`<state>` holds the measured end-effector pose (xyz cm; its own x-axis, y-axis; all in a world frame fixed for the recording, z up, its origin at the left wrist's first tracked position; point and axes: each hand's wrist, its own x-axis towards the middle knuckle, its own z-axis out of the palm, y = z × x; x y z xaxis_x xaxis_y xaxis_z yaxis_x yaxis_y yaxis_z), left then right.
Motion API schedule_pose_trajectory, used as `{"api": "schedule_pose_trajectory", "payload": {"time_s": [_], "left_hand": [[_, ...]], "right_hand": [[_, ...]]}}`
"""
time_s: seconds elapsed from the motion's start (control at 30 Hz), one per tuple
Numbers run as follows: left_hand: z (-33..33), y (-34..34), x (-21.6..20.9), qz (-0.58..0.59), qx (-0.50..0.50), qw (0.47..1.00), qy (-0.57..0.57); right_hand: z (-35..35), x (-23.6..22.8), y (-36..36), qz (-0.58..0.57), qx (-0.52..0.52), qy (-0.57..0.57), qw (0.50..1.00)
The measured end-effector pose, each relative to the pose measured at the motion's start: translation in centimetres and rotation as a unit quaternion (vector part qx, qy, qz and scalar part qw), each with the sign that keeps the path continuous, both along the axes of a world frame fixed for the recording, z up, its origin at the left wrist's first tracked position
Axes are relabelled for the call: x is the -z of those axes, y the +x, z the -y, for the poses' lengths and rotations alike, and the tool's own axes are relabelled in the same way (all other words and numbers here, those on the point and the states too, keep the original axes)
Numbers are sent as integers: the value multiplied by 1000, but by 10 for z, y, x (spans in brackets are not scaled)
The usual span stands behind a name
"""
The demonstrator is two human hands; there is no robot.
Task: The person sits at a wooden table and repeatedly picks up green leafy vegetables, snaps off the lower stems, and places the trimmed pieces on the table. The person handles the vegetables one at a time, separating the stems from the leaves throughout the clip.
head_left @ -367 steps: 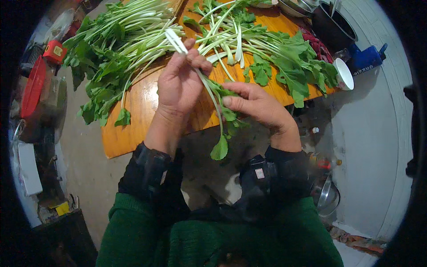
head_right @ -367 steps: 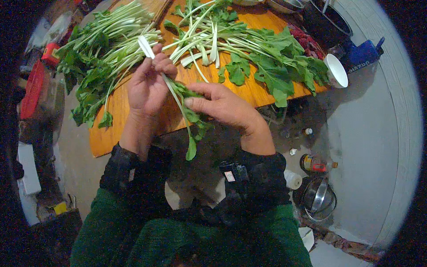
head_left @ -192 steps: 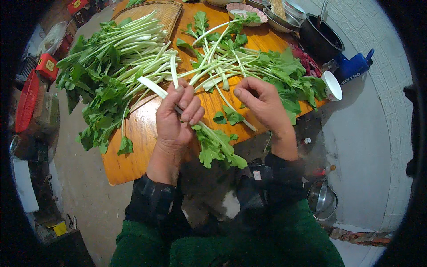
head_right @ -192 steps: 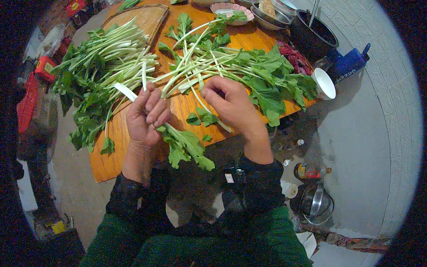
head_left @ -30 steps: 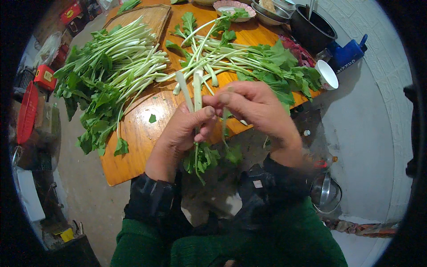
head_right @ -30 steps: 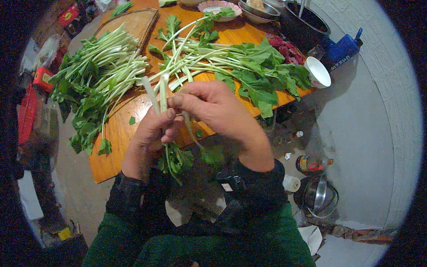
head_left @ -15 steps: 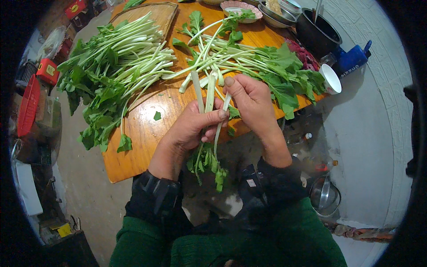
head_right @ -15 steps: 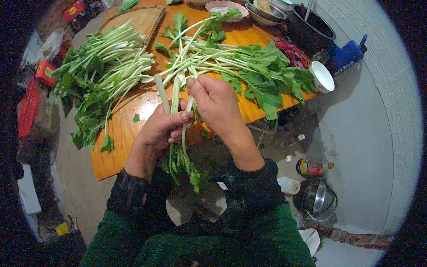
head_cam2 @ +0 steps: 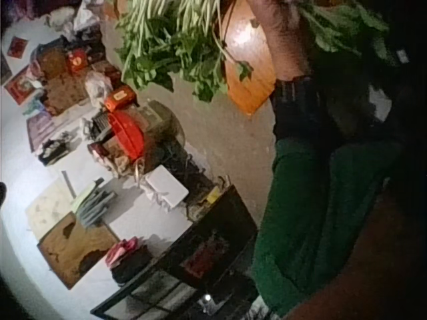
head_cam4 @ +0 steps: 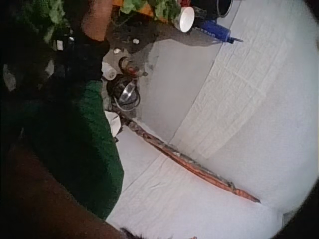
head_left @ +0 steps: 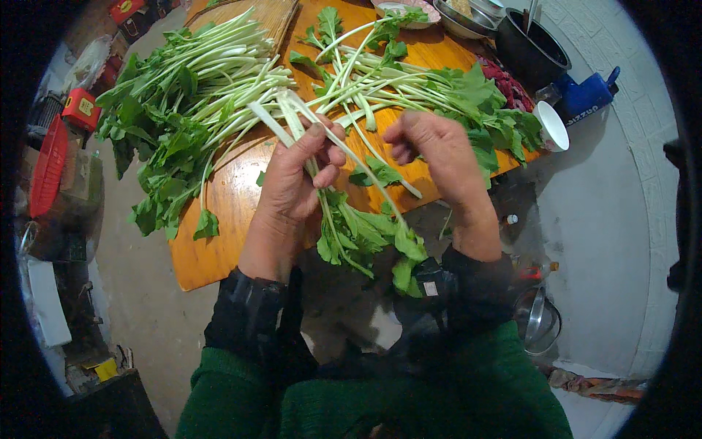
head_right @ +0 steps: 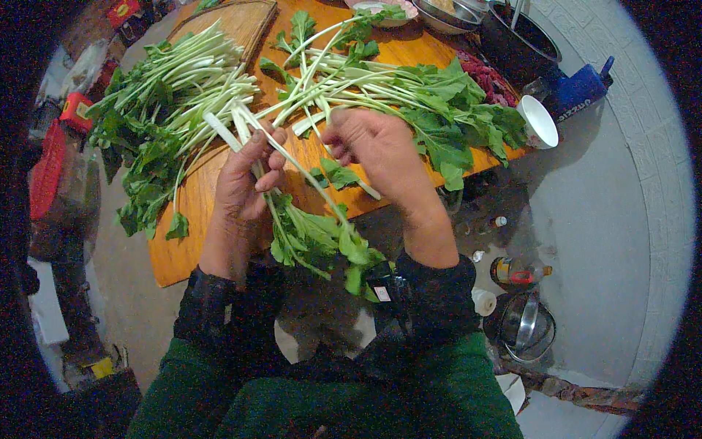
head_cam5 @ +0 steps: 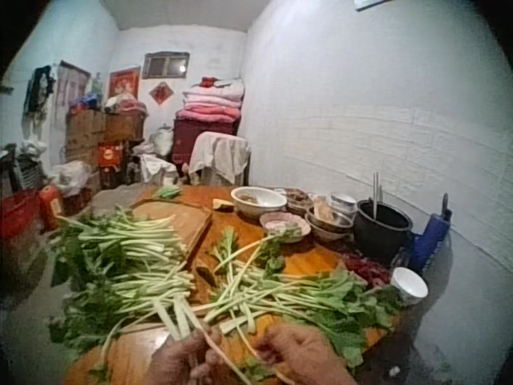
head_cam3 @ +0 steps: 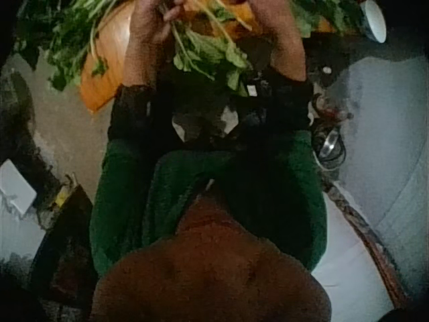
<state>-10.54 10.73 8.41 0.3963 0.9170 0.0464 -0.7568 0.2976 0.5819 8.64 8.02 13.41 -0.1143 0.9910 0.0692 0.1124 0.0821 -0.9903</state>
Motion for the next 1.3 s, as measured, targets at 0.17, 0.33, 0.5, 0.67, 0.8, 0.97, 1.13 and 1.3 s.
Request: {"api": "schedule_pose_trajectory", "payload": {"time_s": [0.17,0.33,0.5,0.67,0.8,0.97,1.13,1.3], "left_hand": [[-10,-13,9,71,-67,995,-30],[-26,-37,16,168,-113,975,-97],[-29,-43,22,209,-103,969,-76],[-28,-41,19,173,-161,966,-105],[-26,-39,18,134,-182,968,-107],[-25,-37,17,195,-157,964,-91],[-23,-38,12,249,-72,966,-24],[-17,-30,5,294,-18,955,-10]], "right_hand": [[8,-3,1,24,-169,-119,978],[11,-12,29,67,-169,-140,973],[14,-17,54,131,-67,-120,982],[10,-15,75,111,-32,-67,991],[7,-9,77,59,33,-46,997],[-11,0,67,109,311,119,937],[-1,-8,83,-37,171,35,984],[17,-17,68,148,-237,5,960]]}}
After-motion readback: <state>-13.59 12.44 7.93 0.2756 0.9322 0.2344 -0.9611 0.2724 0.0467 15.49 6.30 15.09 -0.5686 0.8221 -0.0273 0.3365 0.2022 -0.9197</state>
